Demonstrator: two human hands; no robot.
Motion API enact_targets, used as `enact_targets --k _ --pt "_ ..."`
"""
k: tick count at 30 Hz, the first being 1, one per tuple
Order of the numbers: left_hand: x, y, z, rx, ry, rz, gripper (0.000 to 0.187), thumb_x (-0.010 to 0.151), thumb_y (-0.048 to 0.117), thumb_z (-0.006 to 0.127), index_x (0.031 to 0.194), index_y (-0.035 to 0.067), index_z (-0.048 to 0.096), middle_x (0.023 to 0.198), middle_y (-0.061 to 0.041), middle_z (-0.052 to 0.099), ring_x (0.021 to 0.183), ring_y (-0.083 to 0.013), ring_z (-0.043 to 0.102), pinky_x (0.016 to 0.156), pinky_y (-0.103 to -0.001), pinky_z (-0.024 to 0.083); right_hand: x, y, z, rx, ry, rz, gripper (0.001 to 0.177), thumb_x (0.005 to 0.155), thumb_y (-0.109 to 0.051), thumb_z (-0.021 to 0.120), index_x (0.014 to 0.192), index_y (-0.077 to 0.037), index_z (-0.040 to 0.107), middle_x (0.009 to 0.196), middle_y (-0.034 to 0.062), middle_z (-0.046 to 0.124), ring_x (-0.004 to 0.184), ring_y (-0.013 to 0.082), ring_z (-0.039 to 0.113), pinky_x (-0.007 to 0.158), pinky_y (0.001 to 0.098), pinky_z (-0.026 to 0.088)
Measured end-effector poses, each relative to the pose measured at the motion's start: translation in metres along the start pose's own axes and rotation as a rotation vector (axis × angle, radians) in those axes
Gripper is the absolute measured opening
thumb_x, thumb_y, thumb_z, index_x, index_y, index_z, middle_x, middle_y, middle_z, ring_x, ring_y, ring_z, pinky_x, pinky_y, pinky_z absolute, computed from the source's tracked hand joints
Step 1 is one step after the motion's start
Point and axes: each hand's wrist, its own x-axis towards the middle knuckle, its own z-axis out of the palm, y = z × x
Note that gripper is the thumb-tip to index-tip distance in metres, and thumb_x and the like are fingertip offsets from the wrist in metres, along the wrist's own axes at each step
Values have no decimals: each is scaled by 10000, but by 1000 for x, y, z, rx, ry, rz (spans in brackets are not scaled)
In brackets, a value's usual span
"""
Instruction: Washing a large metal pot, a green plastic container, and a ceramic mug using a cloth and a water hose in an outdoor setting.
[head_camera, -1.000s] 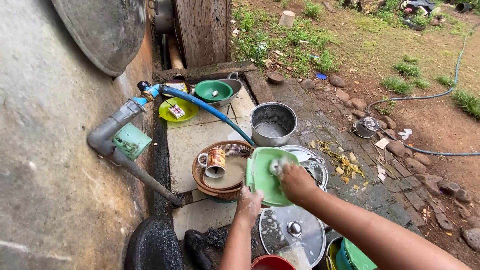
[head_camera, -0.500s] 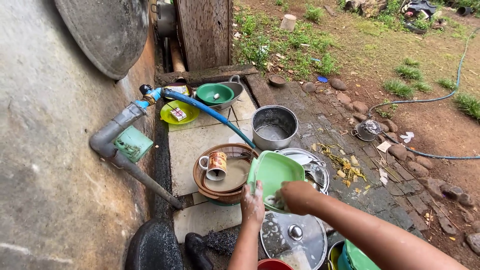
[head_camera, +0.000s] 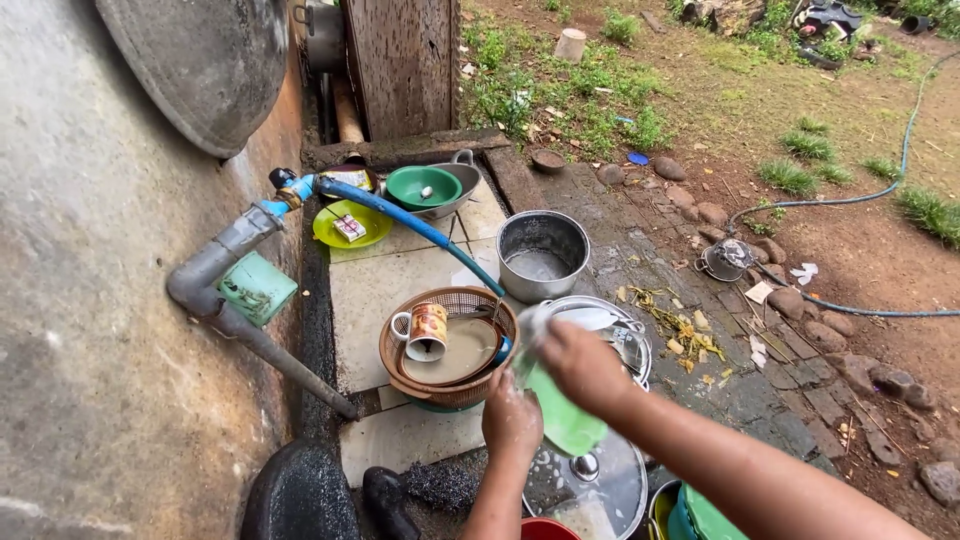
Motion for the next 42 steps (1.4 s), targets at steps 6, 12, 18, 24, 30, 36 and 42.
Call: enact_targets --k 6,12,18,24,30,36,42 --pt "-2 -13 -2 -60 75 140 483 869 -9 637 1345 26 566 1375 -101 616 1099 -323 701 885 -431 631 20 -2 -39 552 -369 739 507 905 -507 354 1149 -279 736 1079 -12 785 1008 178 705 893 389 503" --pt "-1 -14 5 -27 75 84 412 891 8 603 1302 0 573 1457 -69 563 1107 -295 704 873 -423 639 -5 38 21 -51 41 -87 154 930 -161 717 1068 -92 701 956 67 677 696 184 609 505 286 595" --pt "-2 -23 9 -100 470 282 558 761 -110 632 1276 103 653 1396 -62 631 1133 -286 691 839 -407 659 -9 35 -13 261 -241 854 499 824 23 754 1289 -130 656 1199 121 727 1036 288 719 891 448 588" --pt "-4 1 -28 -34 -16 121 719 871 343 541 1535 134 361 1382 -168 579 1095 -319 657 761 -429 656 -7 41 -41 231 -281 1008 358 899 -43 742 1222 -190 692 1114 50 755 896 187 704 718 307 602" --pt "-12 6 -32 -499 -3 21 552 753 62 608 1276 211 700 1164 -173 746 1081 -312 717 925 -407 575 -21 39 -2 -94 72 180 294 831 -169 682 1118 -183 622 1010 124 612 839 385 692 644 495 590" --pt "-19 13 -28 -642 264 -153 586 798 -13 523 1326 185 682 1316 -229 653 920 -241 683 760 -332 568 -10 19 -5 350 -136 799 534 819 -148 736 1295 -125 495 1143 238 630 1091 486 647 928 584 537" --pt "-18 30 -43 -754 514 -186 656 908 -51 388 1513 185 484 1547 -255 431 1177 -333 609 983 -422 500 -19 23 35 1114 -109 1207 365 905 -134 697 1241 -29 601 909 182 669 728 297 700 630 434 635"
